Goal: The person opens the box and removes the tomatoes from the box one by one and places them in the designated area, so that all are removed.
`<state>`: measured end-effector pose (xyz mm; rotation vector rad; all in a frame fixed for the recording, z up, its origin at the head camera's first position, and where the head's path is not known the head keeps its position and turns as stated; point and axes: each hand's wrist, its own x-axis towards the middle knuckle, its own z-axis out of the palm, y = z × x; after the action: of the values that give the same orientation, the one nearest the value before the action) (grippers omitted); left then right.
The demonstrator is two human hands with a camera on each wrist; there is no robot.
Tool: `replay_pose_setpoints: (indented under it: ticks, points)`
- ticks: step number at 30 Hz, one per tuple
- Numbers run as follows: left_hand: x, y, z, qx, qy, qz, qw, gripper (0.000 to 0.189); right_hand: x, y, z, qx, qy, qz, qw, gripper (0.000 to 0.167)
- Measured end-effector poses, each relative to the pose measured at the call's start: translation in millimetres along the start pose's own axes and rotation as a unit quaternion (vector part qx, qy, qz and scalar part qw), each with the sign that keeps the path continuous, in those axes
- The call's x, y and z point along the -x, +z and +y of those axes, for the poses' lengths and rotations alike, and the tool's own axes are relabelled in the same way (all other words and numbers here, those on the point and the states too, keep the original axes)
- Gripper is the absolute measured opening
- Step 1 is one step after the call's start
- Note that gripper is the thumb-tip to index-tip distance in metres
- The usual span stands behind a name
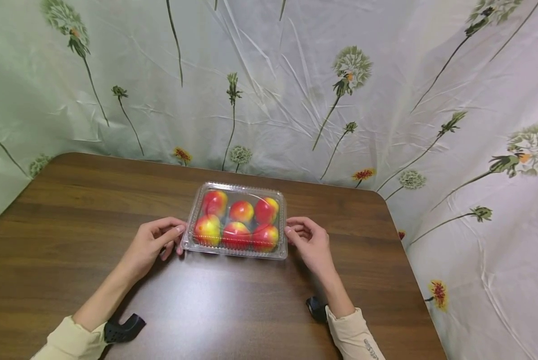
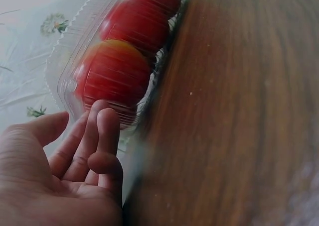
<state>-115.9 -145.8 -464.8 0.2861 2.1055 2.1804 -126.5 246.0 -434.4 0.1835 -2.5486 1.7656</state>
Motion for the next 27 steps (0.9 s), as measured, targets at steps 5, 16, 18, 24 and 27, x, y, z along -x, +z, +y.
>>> replay_pose_setpoints:
  ticks: [5, 16, 18, 24, 27]
  points:
    - [-0.4, -1.6, -1.6, 0.031, 0.013, -0.017, 0.9993, 0.022, 1.1, 1.5, -2.5, 0.005, -0.006, 0.005, 1.0000, 0.024]
    - [-0.5, -1.7, -2.9, 0.063, 0.018, -0.037, 0.9972, 0.022, 6.2, 6.8, -13.5, 0.084, -0.007, 0.056, 0.9948, 0.014]
    - [-0.3, -1.1, -2.3, 0.061, 0.017, -0.036, 0.9973, 0.022, 7.4, 8.3, -16.5, 0.096, -0.011, 0.064, 0.9932, 0.014]
    - [-0.5, -0.9, -2.2, 0.059, 0.020, -0.034, 0.9974, 0.020, 10.0, 11.4, -24.2, 0.112, -0.004, 0.074, 0.9909, 0.015]
    - [-0.6, -1.3, -2.4, 0.061, 0.025, -0.034, 0.9972, 0.019, 10.4, 11.0, -27.7, 0.103, 0.004, 0.064, 0.9926, 0.015]
